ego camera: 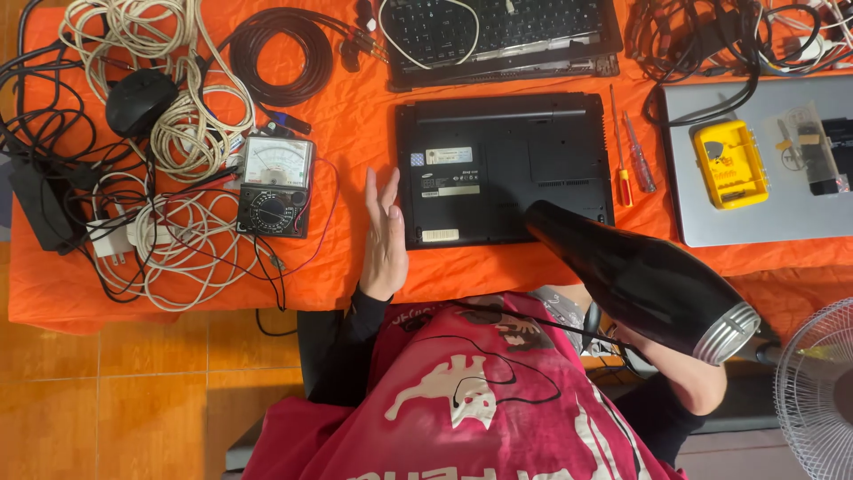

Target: Repairing a laptop by applying heat from a hair dryer to the back casing and using tools.

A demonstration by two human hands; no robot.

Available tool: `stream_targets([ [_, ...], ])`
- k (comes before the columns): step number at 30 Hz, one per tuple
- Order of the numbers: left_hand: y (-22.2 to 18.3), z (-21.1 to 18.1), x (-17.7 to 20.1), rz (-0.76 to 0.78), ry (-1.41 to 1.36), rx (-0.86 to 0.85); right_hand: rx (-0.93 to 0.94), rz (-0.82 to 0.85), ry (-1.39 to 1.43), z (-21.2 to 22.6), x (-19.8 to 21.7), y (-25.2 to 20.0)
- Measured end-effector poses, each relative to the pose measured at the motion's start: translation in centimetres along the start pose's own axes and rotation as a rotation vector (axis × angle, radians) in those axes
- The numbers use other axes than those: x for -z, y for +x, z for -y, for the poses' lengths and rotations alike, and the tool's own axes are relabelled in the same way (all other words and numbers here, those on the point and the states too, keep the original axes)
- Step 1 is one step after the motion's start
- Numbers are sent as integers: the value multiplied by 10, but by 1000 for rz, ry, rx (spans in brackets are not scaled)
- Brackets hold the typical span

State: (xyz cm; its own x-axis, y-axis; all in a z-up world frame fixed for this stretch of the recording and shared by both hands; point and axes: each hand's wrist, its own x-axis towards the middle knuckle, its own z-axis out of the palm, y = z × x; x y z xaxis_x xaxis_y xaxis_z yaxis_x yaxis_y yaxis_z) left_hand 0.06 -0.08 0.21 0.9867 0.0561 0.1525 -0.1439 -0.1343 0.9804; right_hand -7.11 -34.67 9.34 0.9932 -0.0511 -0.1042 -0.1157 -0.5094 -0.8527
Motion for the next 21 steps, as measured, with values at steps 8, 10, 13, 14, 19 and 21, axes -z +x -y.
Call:
stream_targets([
  [8, -1, -2, 0, 2, 35, 45, -240, -109, -46, 15, 14, -6],
  [10, -2, 1, 1, -1, 53, 28, -288, -136, -62, 25, 26, -15],
  [13, -3, -3, 0, 7, 40, 10, -333, -165, -98, 38, 41, -32],
  [14, 0, -6, 1, 1, 14, 6, -315, -156, -118, 42, 45, -33],
  [19, -1, -2, 1, 2, 52, -18, -220, -108, -161, 47, 43, -24],
  [21, 0, -3, 1, -15, 35, 6, -171, -77, -176, 41, 43, -22],
])
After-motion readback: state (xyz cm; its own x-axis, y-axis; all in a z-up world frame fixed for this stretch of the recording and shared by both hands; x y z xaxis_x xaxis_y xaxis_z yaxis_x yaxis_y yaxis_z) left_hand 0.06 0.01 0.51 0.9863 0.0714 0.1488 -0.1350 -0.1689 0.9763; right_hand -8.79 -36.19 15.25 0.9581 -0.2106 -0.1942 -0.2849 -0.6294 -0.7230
